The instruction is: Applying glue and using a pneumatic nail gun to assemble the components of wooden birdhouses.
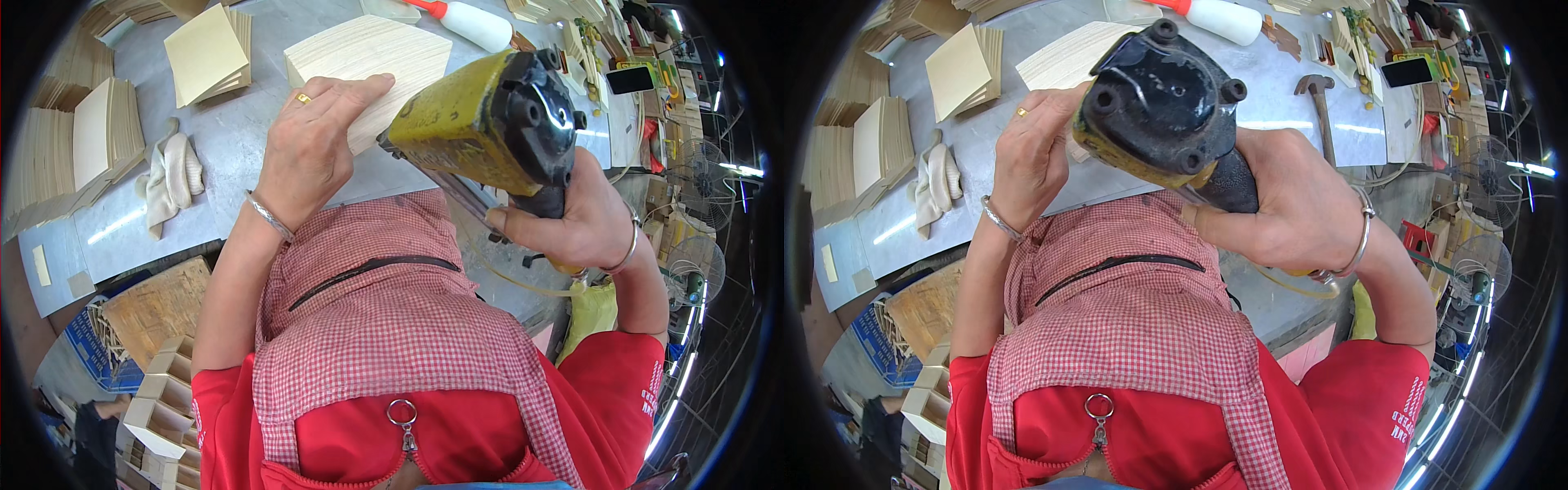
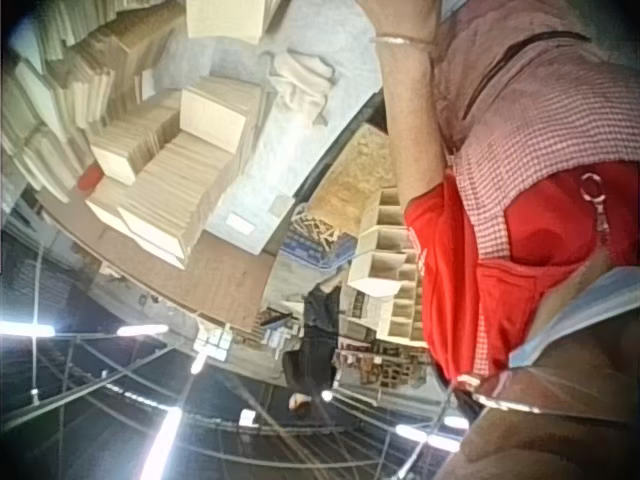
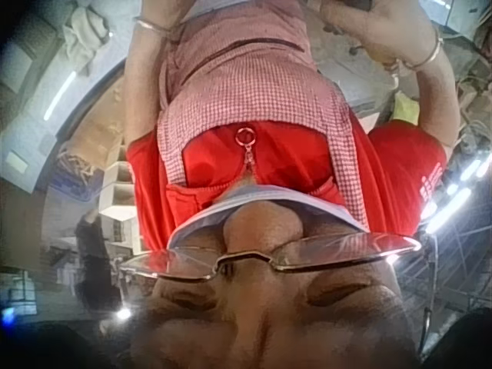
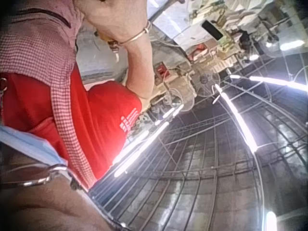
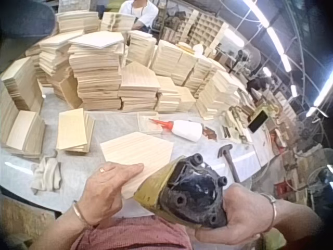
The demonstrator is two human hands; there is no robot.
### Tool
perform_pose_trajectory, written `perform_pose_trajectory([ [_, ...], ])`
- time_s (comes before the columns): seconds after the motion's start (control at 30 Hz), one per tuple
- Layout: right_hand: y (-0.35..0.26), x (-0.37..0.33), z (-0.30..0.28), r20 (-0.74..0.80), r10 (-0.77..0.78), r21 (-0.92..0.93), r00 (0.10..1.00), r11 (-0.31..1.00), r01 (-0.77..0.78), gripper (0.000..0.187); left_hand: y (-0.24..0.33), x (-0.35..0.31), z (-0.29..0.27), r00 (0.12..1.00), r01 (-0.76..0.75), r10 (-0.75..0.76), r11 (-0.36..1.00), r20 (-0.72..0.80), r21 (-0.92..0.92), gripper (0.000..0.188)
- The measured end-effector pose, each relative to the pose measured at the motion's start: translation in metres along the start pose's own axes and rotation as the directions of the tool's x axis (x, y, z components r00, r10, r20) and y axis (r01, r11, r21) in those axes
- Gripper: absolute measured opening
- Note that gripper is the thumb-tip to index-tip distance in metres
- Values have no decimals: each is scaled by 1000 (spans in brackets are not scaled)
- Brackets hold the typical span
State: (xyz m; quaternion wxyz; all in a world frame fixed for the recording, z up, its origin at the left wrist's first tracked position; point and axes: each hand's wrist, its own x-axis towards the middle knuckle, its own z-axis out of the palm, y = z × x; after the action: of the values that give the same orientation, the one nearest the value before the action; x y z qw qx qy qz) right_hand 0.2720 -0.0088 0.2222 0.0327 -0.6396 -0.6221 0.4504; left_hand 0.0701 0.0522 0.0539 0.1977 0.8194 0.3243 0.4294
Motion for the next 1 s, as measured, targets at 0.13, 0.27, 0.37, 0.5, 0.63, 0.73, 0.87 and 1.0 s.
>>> perform_pose_trajectory([
  [0.13, -3, 2, 0, -24, -15, -89, 1000, 996, 13, 34, 2, 0, -2, 1000, 6, -6, 1000, -4, -4, 52],
  [0.27, 15, -1, 1, -56, -164, -124, 985, 980, 156, 34, 5, -1, -1, 1000, 1, -1, 999, -13, 41, 52],
  [0.37, 21, -14, -3, -96, -49, 107, 994, 992, 60, 36, 7, 2, -1, 997, 26, -25, 1000, 74, -9, 47],
  [0.5, 73, -20, -7, -299, 136, 88, 945, 990, -114, 36, 8, 14, -7, 979, 98, -91, 995, 183, -30, 38],
  [0.63, 123, -6, -3, -476, 39, -222, 879, 961, -163, 40, -2, 68, -4, 945, -218, 188, 972, 267, 88, 35],
  [0.73, 165, 13, 7, -479, -78, -449, 874, 878, -167, 49, -6, 99, 10, 850, -398, 293, 902, 439, 169, 37],
  [0.87, 194, 38, 19, -525, -73, -491, 848, 840, -231, 63, -13, 130, 36, 466, -185, -84, 964, 881, 190, 52],
  [1.0, 204, 52, 18, -578, -37, -456, 815, 843, -285, 74, -2, 146, 49, 439, -199, -51, 968, 897, 153, 41],
])
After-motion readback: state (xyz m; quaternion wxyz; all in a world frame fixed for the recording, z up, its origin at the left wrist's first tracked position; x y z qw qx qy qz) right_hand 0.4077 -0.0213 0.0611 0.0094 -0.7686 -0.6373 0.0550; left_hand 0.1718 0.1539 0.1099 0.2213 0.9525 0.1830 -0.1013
